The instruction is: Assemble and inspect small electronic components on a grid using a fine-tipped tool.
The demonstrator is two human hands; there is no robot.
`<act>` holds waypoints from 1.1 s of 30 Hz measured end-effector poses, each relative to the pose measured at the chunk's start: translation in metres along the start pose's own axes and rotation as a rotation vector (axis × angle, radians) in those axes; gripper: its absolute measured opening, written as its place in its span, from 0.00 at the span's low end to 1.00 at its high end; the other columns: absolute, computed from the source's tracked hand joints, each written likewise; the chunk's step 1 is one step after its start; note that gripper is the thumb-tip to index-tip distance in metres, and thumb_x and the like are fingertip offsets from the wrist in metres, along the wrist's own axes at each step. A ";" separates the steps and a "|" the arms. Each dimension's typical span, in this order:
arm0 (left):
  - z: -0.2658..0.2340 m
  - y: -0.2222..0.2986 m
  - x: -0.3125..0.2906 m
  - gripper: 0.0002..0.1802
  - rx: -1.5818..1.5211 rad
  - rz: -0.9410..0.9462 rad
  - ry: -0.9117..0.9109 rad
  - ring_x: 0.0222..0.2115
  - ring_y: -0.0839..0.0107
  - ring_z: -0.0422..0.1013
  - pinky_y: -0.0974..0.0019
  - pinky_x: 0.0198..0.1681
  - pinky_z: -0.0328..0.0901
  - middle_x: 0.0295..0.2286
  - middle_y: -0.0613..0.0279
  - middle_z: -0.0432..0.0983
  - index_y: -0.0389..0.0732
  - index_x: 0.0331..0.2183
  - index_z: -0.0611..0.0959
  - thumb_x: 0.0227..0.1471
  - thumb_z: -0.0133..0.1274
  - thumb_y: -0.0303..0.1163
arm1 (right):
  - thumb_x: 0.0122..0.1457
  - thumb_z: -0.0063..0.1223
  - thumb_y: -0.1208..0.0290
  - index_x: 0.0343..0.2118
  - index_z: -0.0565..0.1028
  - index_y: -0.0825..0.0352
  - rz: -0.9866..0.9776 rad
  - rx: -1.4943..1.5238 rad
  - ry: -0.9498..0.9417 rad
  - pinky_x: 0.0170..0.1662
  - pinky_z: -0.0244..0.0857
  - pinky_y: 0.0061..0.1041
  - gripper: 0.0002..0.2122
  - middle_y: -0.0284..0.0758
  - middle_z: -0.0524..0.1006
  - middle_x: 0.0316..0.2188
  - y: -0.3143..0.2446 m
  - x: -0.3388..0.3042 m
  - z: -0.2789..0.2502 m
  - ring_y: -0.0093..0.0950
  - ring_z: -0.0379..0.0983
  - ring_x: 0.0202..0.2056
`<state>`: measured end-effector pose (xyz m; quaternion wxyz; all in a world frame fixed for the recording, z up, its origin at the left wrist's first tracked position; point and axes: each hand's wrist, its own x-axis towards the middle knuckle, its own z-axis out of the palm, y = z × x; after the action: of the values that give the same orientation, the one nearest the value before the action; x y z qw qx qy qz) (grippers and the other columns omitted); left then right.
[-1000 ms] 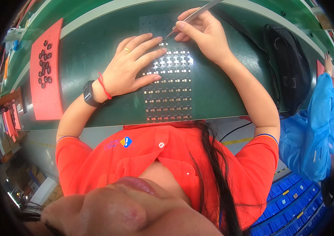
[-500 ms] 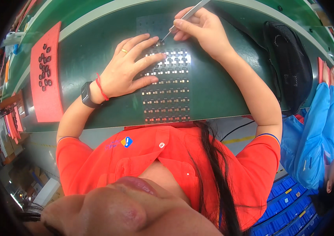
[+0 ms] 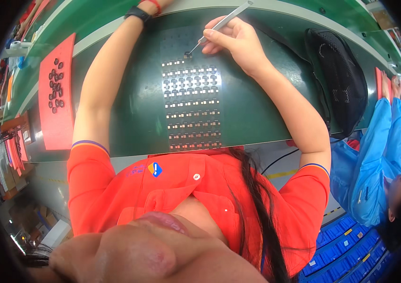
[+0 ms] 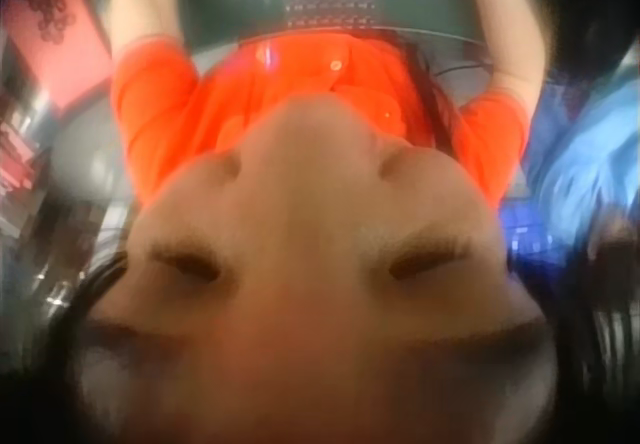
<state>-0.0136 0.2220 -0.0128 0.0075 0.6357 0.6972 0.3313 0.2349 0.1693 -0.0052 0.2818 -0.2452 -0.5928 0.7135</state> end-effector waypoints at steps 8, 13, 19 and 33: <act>-0.031 0.009 -0.028 0.11 -0.088 0.189 -0.017 0.28 0.57 0.71 0.59 0.34 0.66 0.25 0.52 0.73 0.39 0.25 0.84 0.39 0.62 0.37 | 0.57 0.54 0.72 0.40 0.71 0.71 -0.014 -0.022 -0.003 0.34 0.69 0.19 0.10 0.38 0.77 0.30 -0.003 -0.001 -0.001 0.24 0.76 0.28; -0.091 0.025 -0.123 0.17 -0.254 0.287 -0.289 0.28 0.67 0.72 0.68 0.33 0.67 0.27 0.59 0.73 0.42 0.37 0.82 0.40 0.63 0.32 | 0.57 0.54 0.71 0.40 0.71 0.70 0.014 0.015 0.014 0.34 0.69 0.18 0.11 0.39 0.77 0.30 -0.003 -0.001 0.001 0.22 0.76 0.28; -0.113 0.032 -0.190 0.22 -0.374 0.181 -0.372 0.35 0.65 0.68 0.66 0.41 0.63 0.33 0.63 0.74 0.44 0.41 0.81 0.38 0.62 0.25 | 0.57 0.54 0.72 0.40 0.71 0.71 0.049 0.017 -0.052 0.34 0.70 0.19 0.11 0.39 0.78 0.30 -0.004 0.001 0.031 0.24 0.77 0.29; -0.110 0.029 -0.211 0.16 -0.189 0.072 -0.252 0.37 0.70 0.65 0.62 0.48 0.51 0.31 0.70 0.70 0.49 0.34 0.83 0.38 0.64 0.36 | 0.59 0.51 0.74 0.39 0.70 0.70 0.048 -0.024 -0.107 0.35 0.69 0.18 0.08 0.38 0.77 0.31 0.011 0.002 0.074 0.23 0.76 0.31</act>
<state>0.0047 -0.0166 0.0005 0.1427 0.6933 0.6333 0.3129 0.1818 0.1168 -0.0034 0.2296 -0.2242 -0.6096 0.7249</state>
